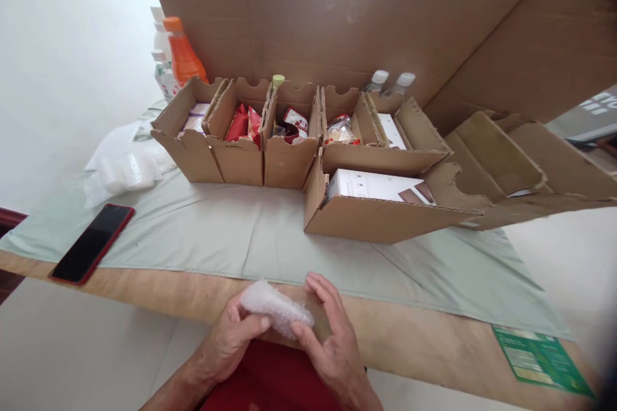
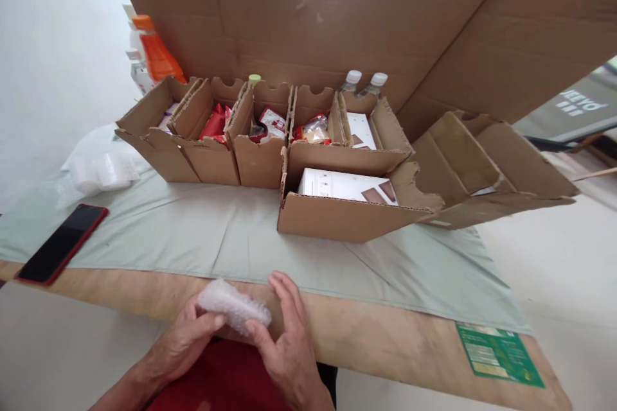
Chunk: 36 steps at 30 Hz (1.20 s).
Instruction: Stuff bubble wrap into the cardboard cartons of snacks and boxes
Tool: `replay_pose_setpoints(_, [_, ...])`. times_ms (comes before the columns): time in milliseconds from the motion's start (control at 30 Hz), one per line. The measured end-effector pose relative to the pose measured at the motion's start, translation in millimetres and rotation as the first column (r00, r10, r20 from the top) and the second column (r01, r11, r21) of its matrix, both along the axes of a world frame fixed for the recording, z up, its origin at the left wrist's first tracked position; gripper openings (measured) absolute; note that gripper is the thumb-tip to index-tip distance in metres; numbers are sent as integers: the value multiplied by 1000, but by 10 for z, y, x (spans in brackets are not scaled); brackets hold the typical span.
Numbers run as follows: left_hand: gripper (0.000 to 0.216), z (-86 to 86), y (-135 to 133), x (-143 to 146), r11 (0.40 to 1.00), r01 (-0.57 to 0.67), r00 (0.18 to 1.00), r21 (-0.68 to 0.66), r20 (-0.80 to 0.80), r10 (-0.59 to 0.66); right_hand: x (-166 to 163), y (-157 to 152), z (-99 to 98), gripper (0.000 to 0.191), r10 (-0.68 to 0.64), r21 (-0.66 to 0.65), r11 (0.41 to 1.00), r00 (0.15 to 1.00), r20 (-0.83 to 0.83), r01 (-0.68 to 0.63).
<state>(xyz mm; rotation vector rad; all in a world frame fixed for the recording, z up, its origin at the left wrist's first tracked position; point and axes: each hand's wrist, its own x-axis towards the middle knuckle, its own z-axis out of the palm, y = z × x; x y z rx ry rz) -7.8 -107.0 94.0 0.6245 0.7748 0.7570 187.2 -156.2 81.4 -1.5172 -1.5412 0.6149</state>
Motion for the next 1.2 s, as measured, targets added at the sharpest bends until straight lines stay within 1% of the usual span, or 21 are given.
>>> replay_pose_setpoints(67, [38,10,-2,40,999,42,998,22,45,-43,51,-24,16,48,104,-104,987,978,-183,-125])
replay_pose_setpoints(133, [40,5,-11,105,997,72,995,34,62,-74,94,-30,65,34,169,-107,972,939,-298,-208])
replay_pose_setpoints(233, [45,-17,-2,197,987,143,989,69,24,-145,204,-23,188,22,182,-61,976,934,-309,-210])
replay_pose_setpoints(300, [56,-13,52,223,968,200,979,151,1,-203,369,-19,334,21,152,-112,976,951,-270,-188])
replay_pose_setpoints(333, [64,-1,98,224,954,213,976,211,-11,-216,488,-14,436,21,103,-141,980,965,-241,-140])
replay_pose_setpoints(400, [73,35,224,210,920,207,978,334,-50,-202,778,32,709,23,-66,-153,987,984,-167,40])
replay_pose_setpoints(433, [73,53,295,202,901,206,979,382,-83,-188,933,86,877,26,-175,-120,980,975,-135,160])
replay_pose_setpoints(500, [63,66,427,202,872,229,971,432,-158,-176,1206,288,1244,33,-361,-3,932,928,-93,362])
replay_pose_setpoints(533, [58,53,477,215,866,246,966,435,-183,-182,1307,440,1426,34,-415,54,906,907,-72,419])
replay_pose_setpoints(567, [55,22,512,237,867,259,962,426,-194,-192,1378,622,1594,34,-430,91,898,902,-26,431])
replay_pose_setpoints(600, [54,-26,530,265,872,269,959,408,-194,-205,1420,827,1740,33,-406,103,911,913,43,400])
replay_pose_setpoints(633, [53,-89,531,297,882,275,958,383,-186,-218,1434,1044,1860,33,-333,76,942,934,132,325])
replay_pose_setpoints(700, [53,-242,501,354,903,273,960,331,-163,-230,1396,1474,2017,35,-103,-74,989,949,297,130])
replay_pose_setpoints(733, [53,-318,479,371,909,272,960,315,-153,-234,1351,1665,2063,34,31,-180,983,933,358,36])
replay_pose_setpoints(767, [53,-384,459,380,911,273,960,309,-147,-238,1292,1831,2095,33,150,-284,958,902,404,-32])
replay_pose_setpoints(833, [52,-471,436,377,906,279,959,319,-139,-246,1139,2081,2142,29,312,-439,895,807,501,-74])
replay_pose_setpoints(900, [51,-497,444,365,898,294,955,328,-137,-263,953,2236,2190,27,357,-499,867,685,635,11])
replay_pose_setpoints(967, [52,-495,466,366,889,303,953,343,-135,-272,765,2335,2231,25,378,-507,855,537,754,109])
replay_pose_setpoints(1033, [53,-503,481,382,872,313,950,376,-140,-280,619,2409,2239,22,431,-525,841,425,796,132])
replay_pose_setpoints(1100, [52,-532,477,405,859,308,951,409,-149,-270,549,2464,2204,21,450,-528,842,399,799,107])
replay_pose_setpoints(1200, [48,-571,458,430,855,281,959,436,-152,-238,596,2486,2116,19,459,-525,851,482,746,2])
